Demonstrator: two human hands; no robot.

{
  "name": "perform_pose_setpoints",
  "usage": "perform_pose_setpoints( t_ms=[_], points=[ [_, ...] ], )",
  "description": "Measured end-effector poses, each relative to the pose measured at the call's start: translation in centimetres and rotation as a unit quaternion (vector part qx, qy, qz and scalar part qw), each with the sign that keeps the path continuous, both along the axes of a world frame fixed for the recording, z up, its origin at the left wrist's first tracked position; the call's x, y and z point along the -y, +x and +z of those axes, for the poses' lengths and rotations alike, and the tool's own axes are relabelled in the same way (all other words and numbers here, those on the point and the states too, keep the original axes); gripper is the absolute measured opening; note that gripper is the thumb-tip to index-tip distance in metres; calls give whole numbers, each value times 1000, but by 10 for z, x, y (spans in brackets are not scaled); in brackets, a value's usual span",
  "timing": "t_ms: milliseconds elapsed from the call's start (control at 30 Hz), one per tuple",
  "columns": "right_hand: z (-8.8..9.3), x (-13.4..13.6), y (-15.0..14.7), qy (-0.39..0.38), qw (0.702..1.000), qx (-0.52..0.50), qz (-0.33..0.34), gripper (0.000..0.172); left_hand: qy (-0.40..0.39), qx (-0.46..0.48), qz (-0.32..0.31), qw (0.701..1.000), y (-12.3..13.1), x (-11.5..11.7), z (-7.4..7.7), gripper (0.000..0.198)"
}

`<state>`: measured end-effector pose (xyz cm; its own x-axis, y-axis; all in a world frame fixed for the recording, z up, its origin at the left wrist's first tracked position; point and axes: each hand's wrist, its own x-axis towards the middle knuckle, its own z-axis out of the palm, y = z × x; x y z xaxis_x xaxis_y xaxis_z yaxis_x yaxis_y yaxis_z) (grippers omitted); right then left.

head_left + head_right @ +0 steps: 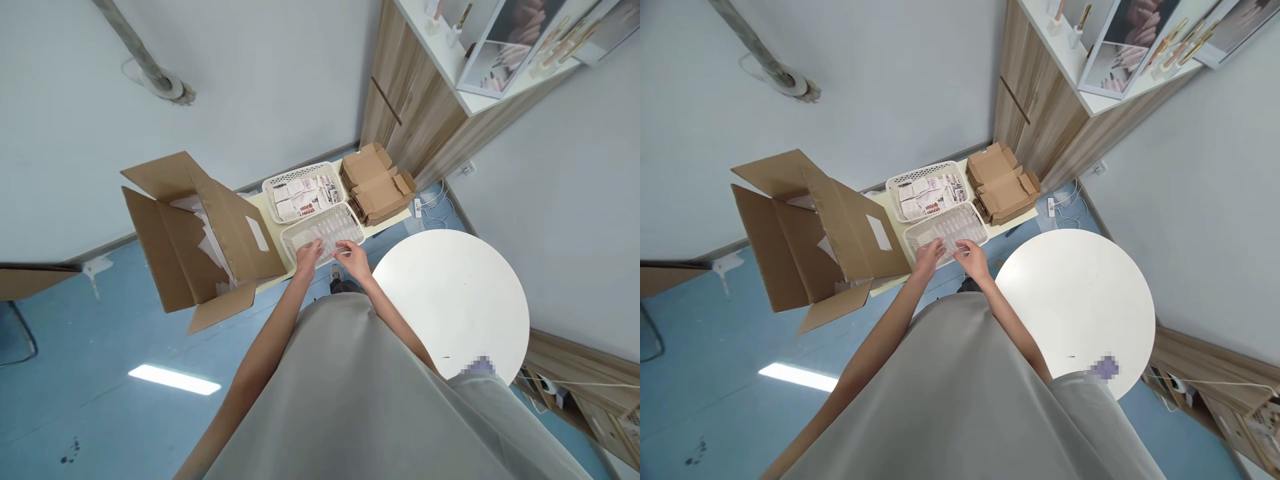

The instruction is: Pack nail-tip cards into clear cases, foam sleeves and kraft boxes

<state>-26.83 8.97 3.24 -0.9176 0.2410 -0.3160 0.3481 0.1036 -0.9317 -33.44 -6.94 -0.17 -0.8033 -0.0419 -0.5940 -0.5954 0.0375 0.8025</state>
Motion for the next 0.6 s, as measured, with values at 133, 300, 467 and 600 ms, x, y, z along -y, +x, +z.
perform_pose_setpoints(
  t_ms=[133,300,467,600],
  points=[
    [12,18,26,63,997,-26,-39,25,118,-5,-4,993,46,-9,27,33],
    [21,30,86,123,985,-34,-113,18,156,4,-81,984,99,-6,40,33],
    [18,14,169,-26,955,12,-295,22,235,68,-161,956,155,-3,34,37],
    [15,0,253,-228,902,70,-359,18,267,98,-274,919,206,-14,27,40]
  ],
)
